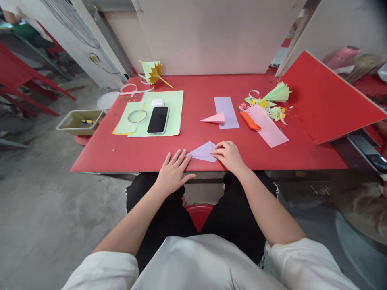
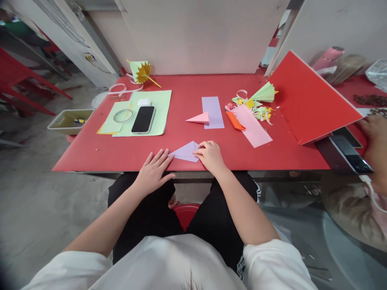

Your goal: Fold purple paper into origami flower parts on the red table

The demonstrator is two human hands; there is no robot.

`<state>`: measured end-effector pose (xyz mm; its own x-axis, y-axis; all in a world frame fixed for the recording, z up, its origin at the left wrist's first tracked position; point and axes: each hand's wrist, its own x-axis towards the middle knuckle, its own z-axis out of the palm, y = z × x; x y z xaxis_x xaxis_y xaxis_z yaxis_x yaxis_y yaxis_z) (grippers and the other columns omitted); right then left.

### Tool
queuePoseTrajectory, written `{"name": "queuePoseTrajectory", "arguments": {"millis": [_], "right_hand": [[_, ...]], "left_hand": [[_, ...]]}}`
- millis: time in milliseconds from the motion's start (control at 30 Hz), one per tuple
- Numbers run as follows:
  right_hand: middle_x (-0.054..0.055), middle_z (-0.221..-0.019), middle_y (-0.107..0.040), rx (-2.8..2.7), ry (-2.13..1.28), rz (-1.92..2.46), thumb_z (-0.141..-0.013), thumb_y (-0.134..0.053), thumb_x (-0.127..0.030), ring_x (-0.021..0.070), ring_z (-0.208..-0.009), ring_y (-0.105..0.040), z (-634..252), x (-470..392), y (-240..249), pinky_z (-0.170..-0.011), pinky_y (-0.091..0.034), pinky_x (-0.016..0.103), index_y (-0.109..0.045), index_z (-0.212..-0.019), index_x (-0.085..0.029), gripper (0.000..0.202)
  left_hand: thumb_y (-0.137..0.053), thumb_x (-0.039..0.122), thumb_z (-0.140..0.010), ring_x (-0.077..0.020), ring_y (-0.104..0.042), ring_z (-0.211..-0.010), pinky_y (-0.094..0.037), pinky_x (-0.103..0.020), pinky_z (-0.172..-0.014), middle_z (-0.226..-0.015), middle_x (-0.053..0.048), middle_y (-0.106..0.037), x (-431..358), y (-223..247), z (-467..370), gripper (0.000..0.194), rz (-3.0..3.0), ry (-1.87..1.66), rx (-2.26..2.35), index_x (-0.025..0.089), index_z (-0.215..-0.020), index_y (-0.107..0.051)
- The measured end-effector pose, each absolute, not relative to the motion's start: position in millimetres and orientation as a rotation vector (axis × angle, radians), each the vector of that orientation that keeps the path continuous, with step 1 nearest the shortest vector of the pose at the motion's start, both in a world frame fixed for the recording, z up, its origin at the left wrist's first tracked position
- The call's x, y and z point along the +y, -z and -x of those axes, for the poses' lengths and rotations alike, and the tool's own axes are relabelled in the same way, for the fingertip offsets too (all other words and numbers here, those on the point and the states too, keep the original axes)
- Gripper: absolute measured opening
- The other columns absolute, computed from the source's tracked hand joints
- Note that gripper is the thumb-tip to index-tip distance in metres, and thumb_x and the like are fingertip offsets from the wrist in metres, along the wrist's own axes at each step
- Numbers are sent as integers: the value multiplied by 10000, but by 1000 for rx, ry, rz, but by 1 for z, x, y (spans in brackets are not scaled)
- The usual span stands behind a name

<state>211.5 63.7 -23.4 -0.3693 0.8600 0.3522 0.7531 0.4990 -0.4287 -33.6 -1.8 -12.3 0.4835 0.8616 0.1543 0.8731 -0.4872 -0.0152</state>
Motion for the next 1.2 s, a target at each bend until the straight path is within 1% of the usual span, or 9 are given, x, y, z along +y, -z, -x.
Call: {"name": "queuePoseTrajectory", "arguments": {"millis": [233, 367, 433, 533, 667, 800, 900, 1033, 1200], "right_hand": [[33, -886, -637, -2206, -285, 1321, -773, -648, -273, 211, -892, -509, -212, 64, 24, -812, -407, 377, -735, -843, -306, 116], [46, -887, -632, -2194, -287, 1293, -786, -632, -275, 211, -905, -514, -212, 61, 24, -827, -409, 370, -736, -847, -276, 121], [52, -918, -631, -2194, -275, 1285, -799, -615, -269, 212, -925, -515, -212, 59, 24, -839, -409, 367, -724, -909, -262, 154], [62, -974, -630, -2212, -251, 1271, -800, -614, -290, 222, -955, -518, -212, 58, 23, -859, -403, 376, -684, -1025, -236, 242], [59, -959, -633, -2220, -245, 1251, -755, -661, -331, 228, -950, -526, -212, 59, 23, -862, -405, 377, -700, -941, -228, 216], [52, -911, -637, -2186, -191, 1217, -763, -652, -306, 222, -923, -518, -210, 58, 22, -851, -404, 374, -695, -807, -221, 104], [41, -837, -642, -2216, -136, 1151, -808, -591, -243, 212, -875, -503, -210, 55, 19, -836, -408, 365, -679, -757, -215, 106], [46, -854, -651, -2291, -134, 1061, -832, -494, -137, 204, -894, -497, -209, 47, 16, -853, -417, 350, -681, -841, -200, 198], [67, -997, -646, -2380, -115, 1019, -817, -466, -130, 207, -956, -522, -198, 39, 18, -889, -413, 373, -671, -1000, -192, 282]], "left_hand": [[-345, 553, -871, -274, -330, -1322, -253, -462, -1076, -1422, -117, -377, -1, 9, 51, 619, 2591, 260, -1659, 154, -1339, -416], [-367, 477, -894, -252, -434, -1254, -307, -426, -1061, -1335, -124, -494, 5, 6, 49, 520, 2500, 502, -1813, 135, -1263, -502], [-389, 430, -898, -250, -498, -1188, -375, -415, -1012, -1279, -127, -545, 8, 5, 42, 465, 2400, 663, -1890, 139, -1234, -527], [-423, 367, -894, -257, -523, -1147, -438, -416, -941, -1271, -129, -546, 13, 6, 25, 390, 2396, 788, -1813, 172, -1209, -547], [-456, 270, -879, -270, -484, -1194, -419, -427, -967, -1243, -126, -570, 15, 14, 2, 333, 2561, 814, -1548, 149, -1167, -570], [-463, 228, -872, -254, -559, -1085, -447, -407, -931, -1109, -111, -649, 14, 19, -10, 346, 2553, 841, -1540, 126, -1192, -543], [-459, 233, -874, -245, -594, -1007, -468, -401, -891, -1068, -113, -664, 13, 18, -12, 322, 2538, 830, -1593, 129, -1161, -562], [-448, 235, -880, -245, -584, -1031, -450, -409, -912, -1117, -106, -647, 10, 17, -14, 274, 2537, 790, -1634, 141, -1089, -599], [-397, 242, -897, -257, -495, -1185, -361, -443, -1011, -1241, -120, -576, 2, 17, -13, 333, 2605, 656, -1604, 132, -1169, -555]]}}
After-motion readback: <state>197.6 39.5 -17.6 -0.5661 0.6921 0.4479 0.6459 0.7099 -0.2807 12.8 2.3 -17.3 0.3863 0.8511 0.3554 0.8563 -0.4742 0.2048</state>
